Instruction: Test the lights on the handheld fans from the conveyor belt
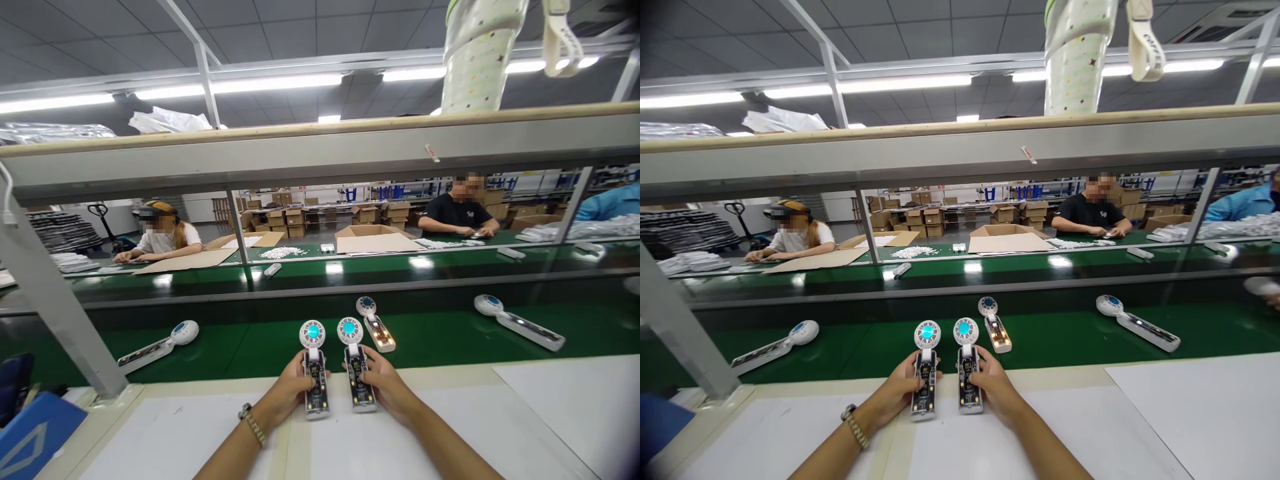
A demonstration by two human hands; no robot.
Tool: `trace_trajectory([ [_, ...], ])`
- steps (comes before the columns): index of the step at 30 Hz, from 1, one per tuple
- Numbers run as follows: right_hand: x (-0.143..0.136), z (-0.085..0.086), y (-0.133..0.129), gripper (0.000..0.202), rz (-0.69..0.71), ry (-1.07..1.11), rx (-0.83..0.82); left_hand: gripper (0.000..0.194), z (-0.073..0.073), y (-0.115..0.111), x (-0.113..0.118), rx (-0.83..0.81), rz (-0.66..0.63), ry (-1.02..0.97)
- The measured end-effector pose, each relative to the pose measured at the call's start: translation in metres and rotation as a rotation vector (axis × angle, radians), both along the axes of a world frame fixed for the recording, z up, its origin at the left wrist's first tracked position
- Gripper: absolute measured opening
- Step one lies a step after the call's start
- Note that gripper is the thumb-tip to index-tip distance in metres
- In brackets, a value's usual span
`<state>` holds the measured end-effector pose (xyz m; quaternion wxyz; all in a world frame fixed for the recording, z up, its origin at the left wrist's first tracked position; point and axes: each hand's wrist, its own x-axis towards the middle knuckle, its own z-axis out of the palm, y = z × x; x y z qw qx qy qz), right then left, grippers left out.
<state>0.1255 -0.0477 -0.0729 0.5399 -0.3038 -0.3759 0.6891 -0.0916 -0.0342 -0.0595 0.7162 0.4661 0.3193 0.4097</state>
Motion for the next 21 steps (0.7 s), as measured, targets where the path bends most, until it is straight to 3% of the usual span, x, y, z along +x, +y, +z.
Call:
trace_trajectory([
  [6, -0.001, 0.002, 0.000, 0.058, 0.010, 0.008, -0.015, 0.051, 0.003, -0.001, 0.004, -0.027, 0.059, -0.027],
  [10, -0.002, 0.007, -0.001, 0.038, 0.041, 0.088, -0.126, 0.033, 0.009, -0.002, 0.008, -0.134, 0.129, -0.018],
  [13, 0.002, 0.012, -0.001, 0.058, 0.098, 0.176, -0.163, 0.056, 0.011, -0.002, 0.009, -0.195, 0.116, 0.017],
  [16, 0.010, 0.013, 0.003, 0.064, 0.108, 0.263, -0.133, 0.065, 0.009, -0.001, 0.010, -0.181, 0.120, 0.054],
  [19, 0.025, 0.007, 0.015, 0.060, 0.017, 0.227, -0.128, 0.063, 0.005, 0.001, 0.011, -0.162, 0.173, 0.060],
  [21, 0.038, -0.002, 0.026, 0.054, -0.162, 0.089, -0.109, 0.060, 0.001, 0.005, 0.008, -0.151, 0.277, 0.073],
])
